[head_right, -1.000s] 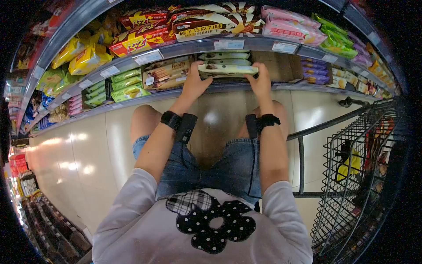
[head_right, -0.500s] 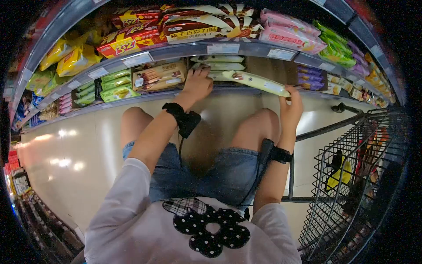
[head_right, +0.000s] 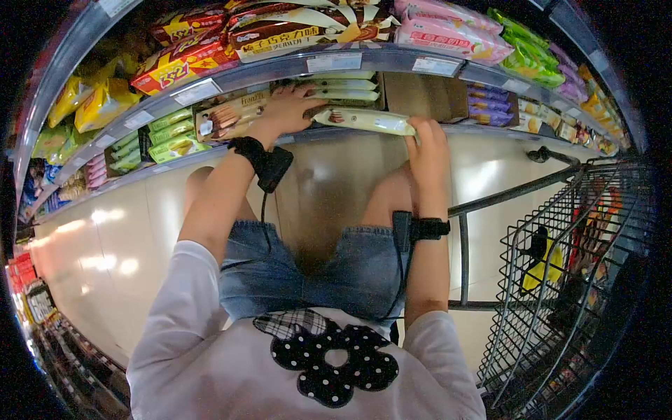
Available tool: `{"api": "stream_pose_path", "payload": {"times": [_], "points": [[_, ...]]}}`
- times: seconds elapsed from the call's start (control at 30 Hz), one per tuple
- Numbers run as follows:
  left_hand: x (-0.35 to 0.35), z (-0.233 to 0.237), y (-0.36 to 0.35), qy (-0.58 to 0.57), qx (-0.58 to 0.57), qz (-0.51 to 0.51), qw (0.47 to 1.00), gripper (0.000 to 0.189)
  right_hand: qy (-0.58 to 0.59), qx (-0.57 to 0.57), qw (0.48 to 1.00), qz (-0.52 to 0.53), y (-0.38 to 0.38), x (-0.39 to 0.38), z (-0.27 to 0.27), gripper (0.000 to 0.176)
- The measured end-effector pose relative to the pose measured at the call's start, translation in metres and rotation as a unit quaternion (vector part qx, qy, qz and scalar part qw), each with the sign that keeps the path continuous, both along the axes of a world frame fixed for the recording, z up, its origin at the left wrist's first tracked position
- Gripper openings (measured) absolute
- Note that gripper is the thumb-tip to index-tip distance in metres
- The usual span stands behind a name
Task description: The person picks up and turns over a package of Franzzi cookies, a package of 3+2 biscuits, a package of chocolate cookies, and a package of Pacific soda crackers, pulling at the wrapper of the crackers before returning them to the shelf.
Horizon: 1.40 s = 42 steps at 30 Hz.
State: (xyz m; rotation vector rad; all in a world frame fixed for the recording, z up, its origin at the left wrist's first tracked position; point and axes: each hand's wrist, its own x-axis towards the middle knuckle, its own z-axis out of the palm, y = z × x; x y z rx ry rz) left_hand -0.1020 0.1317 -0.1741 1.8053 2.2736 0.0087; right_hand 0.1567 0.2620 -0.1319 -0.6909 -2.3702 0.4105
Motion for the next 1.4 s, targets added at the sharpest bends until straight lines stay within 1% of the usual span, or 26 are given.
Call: {"api": "stream_pose_path", "payload": {"times": [0.03,0.07,0.13,0.17,0.23,0.27,0.33,0.4,0.43,0.5,0.53,0.6,0.67,0.73,0.77,0.83,0.87,0.93,1.0,1.07,1.13,1.17,1.23,1.27,1.33,1.4], "points": [[-0.004,0.001,0.002,-0.024,-0.005,0.008,1.000,0.052,0.008,0.023,1.000,0.010,0.001,-0.005,0.001,0.022],[-0.006,-0.002,0.000,-0.020,0.031,0.004,0.999,0.049,0.008,0.021,1.000,0.010,0.003,-0.011,0.000,0.022],[-0.008,-0.003,0.000,-0.024,0.027,-0.001,0.999,0.050,-0.026,0.082,0.996,0.022,0.003,-0.023,-0.004,0.023],[-0.010,-0.004,0.001,-0.028,0.026,-0.008,0.999,0.051,-0.026,0.079,0.996,0.023,0.000,-0.030,-0.007,0.023],[-0.009,-0.004,0.000,-0.052,0.022,-0.008,0.998,0.052,-0.034,0.020,0.999,0.009,-0.005,-0.044,-0.017,0.025],[-0.005,-0.004,-0.001,-0.042,0.034,0.003,0.999,0.052,-0.034,0.020,0.999,0.009,-0.004,-0.049,-0.027,0.025],[-0.004,-0.008,-0.002,-0.032,0.045,0.013,0.998,0.053,-0.016,-0.078,0.997,-0.005,-0.003,-0.056,-0.044,0.031],[-0.003,-0.013,-0.003,-0.061,0.087,0.023,0.994,0.048,-0.036,-0.097,0.995,0.005,-0.001,-0.059,-0.052,0.030],[-0.001,-0.015,-0.003,-0.062,0.086,0.022,0.994,0.048,-0.055,-0.113,0.992,0.015,-0.001,-0.060,-0.052,0.030],[0.005,-0.019,-0.006,-0.043,0.160,0.029,0.986,0.040,-0.046,-0.090,0.995,0.020,-0.004,-0.064,-0.054,0.030],[0.007,-0.021,-0.006,-0.042,0.159,0.030,0.986,0.040,-0.036,-0.066,0.997,0.027,-0.005,-0.065,-0.056,0.030],[0.011,-0.024,-0.010,-0.091,0.204,0.045,0.974,0.035,-0.032,-0.067,0.997,0.024,-0.004,-0.069,-0.056,0.030],[0.014,-0.026,-0.011,-0.067,0.207,0.048,0.975,0.035,-0.028,-0.069,0.997,0.021,-0.002,-0.072,-0.052,0.031],[0.017,-0.023,-0.010,-0.043,0.212,0.052,0.975,0.034,-0.175,-0.146,0.974,0.008,0.004,-0.076,-0.041,0.034],[0.019,-0.022,-0.009,-0.019,0.219,0.056,0.974,0.033,-0.176,-0.147,0.973,0.010,0.009,-0.078,-0.039,0.034],[0.020,-0.018,-0.008,0.005,0.224,0.060,0.973,0.032,-0.151,-0.203,0.966,0.062,0.023,-0.081,-0.038,0.039],[0.021,-0.017,-0.007,0.003,0.213,0.068,0.975,0.031,-0.150,-0.203,0.966,0.062,0.030,-0.084,-0.040,0.039],[0.021,-0.016,-0.006,0.001,0.202,0.075,0.976,0.031,-0.222,-0.197,0.949,0.108,0.039,-0.088,-0.043,0.043],[0.021,-0.016,-0.005,0.007,0.172,0.081,0.982,0.031,-0.231,-0.196,0.946,0.114,0.041,-0.088,-0.043,0.043],[0.020,-0.016,-0.006,0.001,0.184,0.076,0.980,0.031,-0.241,-0.195,0.944,0.117,0.040,-0.087,-0.041,0.044],[0.020,-0.016,-0.008,-0.006,0.195,0.070,0.978,0.032,-0.251,-0.193,0.937,0.150,0.039,-0.084,-0.040,0.046],[0.020,-0.016,-0.009,0.008,0.190,0.064,0.980,0.031,-0.251,-0.193,0.937,0.148,0.042,-0.082,-0.042,0.046],[0.021,-0.015,-0.008,0.020,0.184,0.058,0.981,0.031,-0.237,-0.202,0.932,0.185,0.046,-0.077,-0.045,0.046],[0.021,-0.015,-0.008,0.035,0.190,0.054,0.980,0.028,-0.237,-0.203,0.932,0.186,0.048,-0.076,-0.047,0.046],[0.021,-0.016,-0.007,0.053,0.195,0.053,0.978,0.024,-0.275,-0.149,0.931,0.188,0.047,-0.079,-0.038,0.053],[0.019,-0.016,-0.007,0.072,0.156,0.045,0.984,0.027,-0.295,-0.148,0.926,0.184,0.045,-0.081,-0.024,0.053]]}}
